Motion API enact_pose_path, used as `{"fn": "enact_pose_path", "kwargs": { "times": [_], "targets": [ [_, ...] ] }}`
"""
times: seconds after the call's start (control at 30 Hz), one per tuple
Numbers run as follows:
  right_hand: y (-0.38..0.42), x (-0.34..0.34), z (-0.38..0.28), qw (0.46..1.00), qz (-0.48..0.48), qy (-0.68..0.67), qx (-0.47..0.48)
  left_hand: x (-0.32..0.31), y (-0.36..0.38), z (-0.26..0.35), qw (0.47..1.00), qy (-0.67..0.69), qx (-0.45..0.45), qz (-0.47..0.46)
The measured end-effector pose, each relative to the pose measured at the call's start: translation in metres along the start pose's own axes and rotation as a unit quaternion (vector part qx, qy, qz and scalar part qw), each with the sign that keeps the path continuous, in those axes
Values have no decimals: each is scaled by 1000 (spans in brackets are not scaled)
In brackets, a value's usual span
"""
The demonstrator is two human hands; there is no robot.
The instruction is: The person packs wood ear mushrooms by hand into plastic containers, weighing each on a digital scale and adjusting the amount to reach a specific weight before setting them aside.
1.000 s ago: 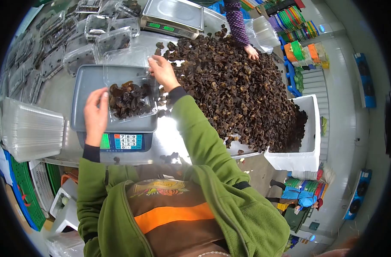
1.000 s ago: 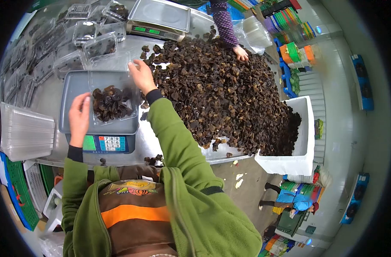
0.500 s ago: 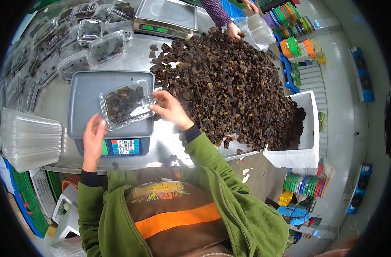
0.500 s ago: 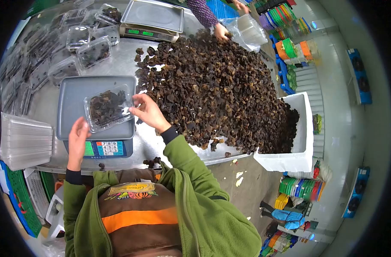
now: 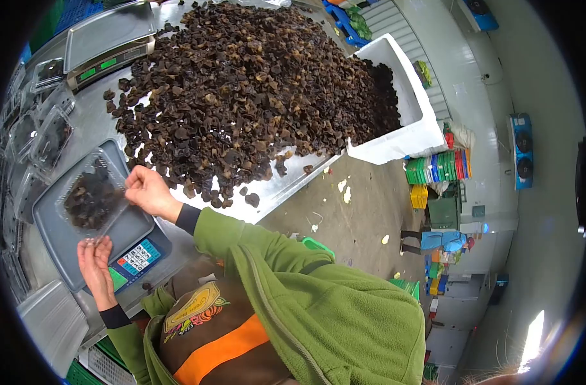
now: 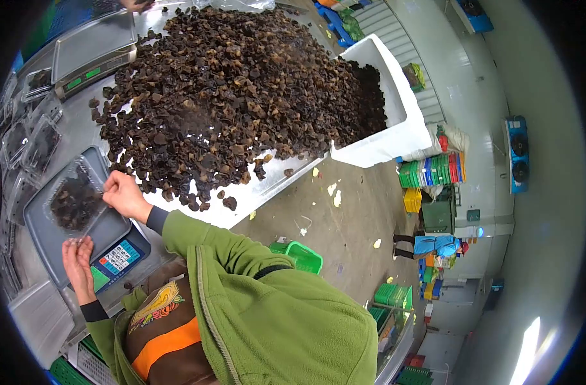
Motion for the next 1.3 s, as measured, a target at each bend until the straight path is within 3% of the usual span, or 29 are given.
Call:
{"fn": "enact_pose_path", "kwargs": {
  "times": [0.13, 0.17, 0.2, 0.27, 0.33, 0.37, 0.4, 0.43, 0.47, 0.5, 0.57, 0.6, 0.63, 0.67, 0.73, 0.8, 0.87, 0.9, 0.93, 1.0, 1.07, 1.23, 1.3],
  "targets": [
    [17, -20, -50, 990, -109, -71, 55, 14, -15, 68, 990, -3, -140, -21],
    [25, -16, -66, 985, -122, -26, 117, 18, -19, 92, 986, -27, -162, 0],
    [29, -6, -65, 986, -119, -27, 117, 23, -24, 121, 981, -53, -185, 20],
    [36, 39, -56, 977, 9, 125, 173, 40, -34, 186, 970, -45, -235, 32],
    [40, 114, -20, 942, 157, 266, 130, 86, -54, 257, 960, -100, -257, 53],
    [47, 150, -8, 915, 216, 321, 109, 74, -49, 280, 960, -98, -256, 53],
    [56, 183, 1, 882, 273, 374, 87, 41, -22, 321, 872, -283, -389, 90],
    [60, 205, 14, 864, 275, 419, 50, -3, 7, 350, 730, -452, -498, 118],
    [62, 221, 26, 844, 277, 460, 12, -43, 31, 364, 542, -595, -577, 137],
    [60, 229, 33, 844, 278, 459, 11, -45, 41, 382, 542, -596, -577, 135],
    [56, 230, 43, 827, 245, 505, 23, -36, 54, 396, 461, -726, -483, 163],
    [54, 230, 46, 828, 244, 504, 21, -36, 63, 394, 460, -728, -481, 161],
    [49, 225, 47, 811, 227, 538, 22, -22, 86, 410, 599, -544, -554, 195],
    [46, 220, 50, 793, 210, 571, 23, 1, 106, 415, 703, -328, -593, 216],
    [46, 220, 53, 789, 212, 577, 11, 10, 146, 397, 690, -319, -592, 267],
    [43, 222, 56, 777, 210, 594, -7, 34, 186, 387, 540, -518, -563, 349],
    [37, 222, 61, 776, 209, 595, -11, 38, 202, 359, 466, -668, -458, 356],
    [34, 223, 62, 774, 210, 597, -13, 72, 205, 352, 510, -652, -434, 356],
    [32, 223, 62, 775, 210, 596, -13, 88, 208, 343, 468, -713, -372, 366],
    [29, 226, 65, 783, 212, 585, -26, 97, 211, 323, 481, -731, -315, 367],
    [29, 229, 66, 787, 217, 577, -21, 88, 213, 311, 463, -751, -305, 359],
    [40, 240, 72, 859, 212, 466, 12, 58, 206, 290, 387, -828, -257, 315],
    [44, 245, 76, 893, 191, 407, 33, 90, 205, 300, 489, -769, -265, 315]
  ]
}}
Point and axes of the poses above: each hand's wrist, its own y-axis away from the middle knuckle, its own x-axis out of the back of the hand, z = x × y, the point moved 9 cm from there along -y, towards the middle knuckle, and after that the axes turned 10 degrees about y, right-handed, at the moved point
